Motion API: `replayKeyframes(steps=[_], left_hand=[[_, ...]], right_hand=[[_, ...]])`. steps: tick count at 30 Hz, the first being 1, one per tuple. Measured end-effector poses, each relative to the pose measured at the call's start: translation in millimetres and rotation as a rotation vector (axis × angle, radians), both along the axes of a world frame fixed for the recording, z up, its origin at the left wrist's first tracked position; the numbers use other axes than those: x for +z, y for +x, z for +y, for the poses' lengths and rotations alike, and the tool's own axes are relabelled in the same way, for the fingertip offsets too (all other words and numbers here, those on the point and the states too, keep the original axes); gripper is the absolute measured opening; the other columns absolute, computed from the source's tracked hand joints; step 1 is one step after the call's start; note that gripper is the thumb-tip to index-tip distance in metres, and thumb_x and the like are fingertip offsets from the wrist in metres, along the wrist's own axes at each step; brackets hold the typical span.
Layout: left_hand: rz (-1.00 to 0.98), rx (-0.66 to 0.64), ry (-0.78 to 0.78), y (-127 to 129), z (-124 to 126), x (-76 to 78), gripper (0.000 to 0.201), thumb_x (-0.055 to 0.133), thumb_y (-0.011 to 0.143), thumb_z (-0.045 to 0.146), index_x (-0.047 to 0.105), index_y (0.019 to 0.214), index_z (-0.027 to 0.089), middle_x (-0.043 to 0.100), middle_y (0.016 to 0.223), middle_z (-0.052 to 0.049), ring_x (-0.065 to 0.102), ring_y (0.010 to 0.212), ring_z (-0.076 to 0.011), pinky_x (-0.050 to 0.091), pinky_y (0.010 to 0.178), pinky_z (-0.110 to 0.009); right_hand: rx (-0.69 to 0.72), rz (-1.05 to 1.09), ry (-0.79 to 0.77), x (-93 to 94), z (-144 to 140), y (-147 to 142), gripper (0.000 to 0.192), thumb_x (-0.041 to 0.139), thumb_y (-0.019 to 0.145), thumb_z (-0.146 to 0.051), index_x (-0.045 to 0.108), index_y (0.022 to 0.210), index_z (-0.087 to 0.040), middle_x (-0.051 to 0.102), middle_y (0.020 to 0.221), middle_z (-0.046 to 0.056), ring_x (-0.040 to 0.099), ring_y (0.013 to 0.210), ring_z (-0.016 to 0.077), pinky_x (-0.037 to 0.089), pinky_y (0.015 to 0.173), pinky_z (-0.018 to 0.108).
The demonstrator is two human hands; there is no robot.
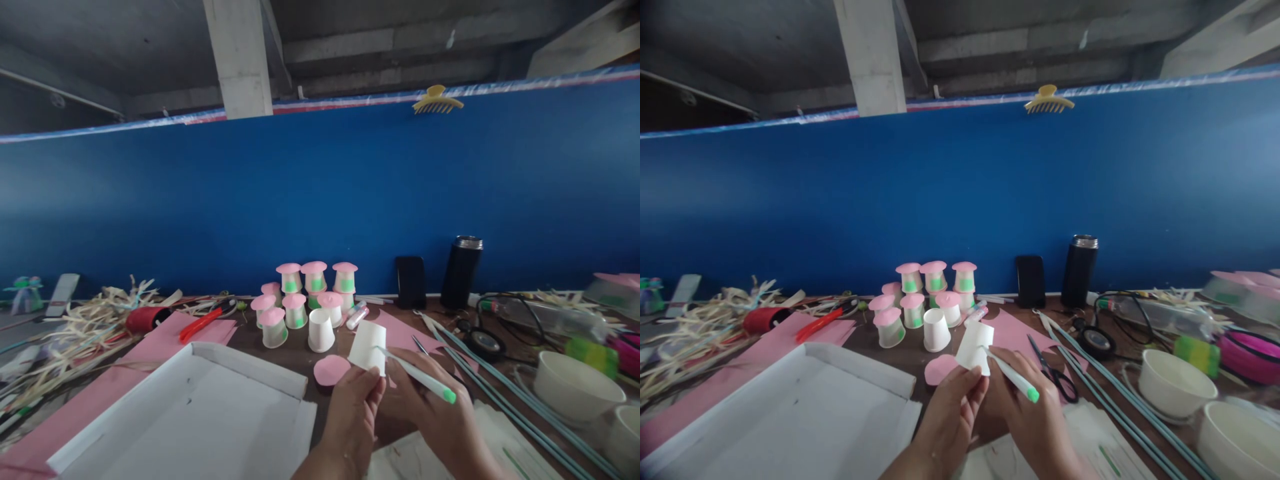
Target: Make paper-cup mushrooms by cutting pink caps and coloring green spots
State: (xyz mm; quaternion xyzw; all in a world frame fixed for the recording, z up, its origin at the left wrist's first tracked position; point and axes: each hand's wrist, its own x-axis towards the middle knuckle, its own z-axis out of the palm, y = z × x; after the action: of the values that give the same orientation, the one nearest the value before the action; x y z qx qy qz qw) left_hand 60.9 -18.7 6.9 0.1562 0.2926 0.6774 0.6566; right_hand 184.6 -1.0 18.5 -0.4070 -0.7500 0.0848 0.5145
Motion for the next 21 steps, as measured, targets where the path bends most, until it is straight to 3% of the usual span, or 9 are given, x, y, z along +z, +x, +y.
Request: replayKeyframes(steps=[21], left_hand=[[-0.013, -0.02, 0.005, -2.0, -0.4, -1.5, 0.01, 0.073, 0.069, 0.013, 0.065, 0.064, 0.01, 0.063, 0.074, -0.004, 0.06, 0.079, -0.0119, 0.05, 0.084, -0.023]], right_hand=[[0.007, -0.021, 0.014, 1.9, -2.2, -0.7, 0.019, 0.053, 0.087, -0.029, 0.064, 0.101, -0.022, 0.071, 0.095, 0.005, 0.067, 0.09, 0.0206, 0.054, 0.078, 0.03]])
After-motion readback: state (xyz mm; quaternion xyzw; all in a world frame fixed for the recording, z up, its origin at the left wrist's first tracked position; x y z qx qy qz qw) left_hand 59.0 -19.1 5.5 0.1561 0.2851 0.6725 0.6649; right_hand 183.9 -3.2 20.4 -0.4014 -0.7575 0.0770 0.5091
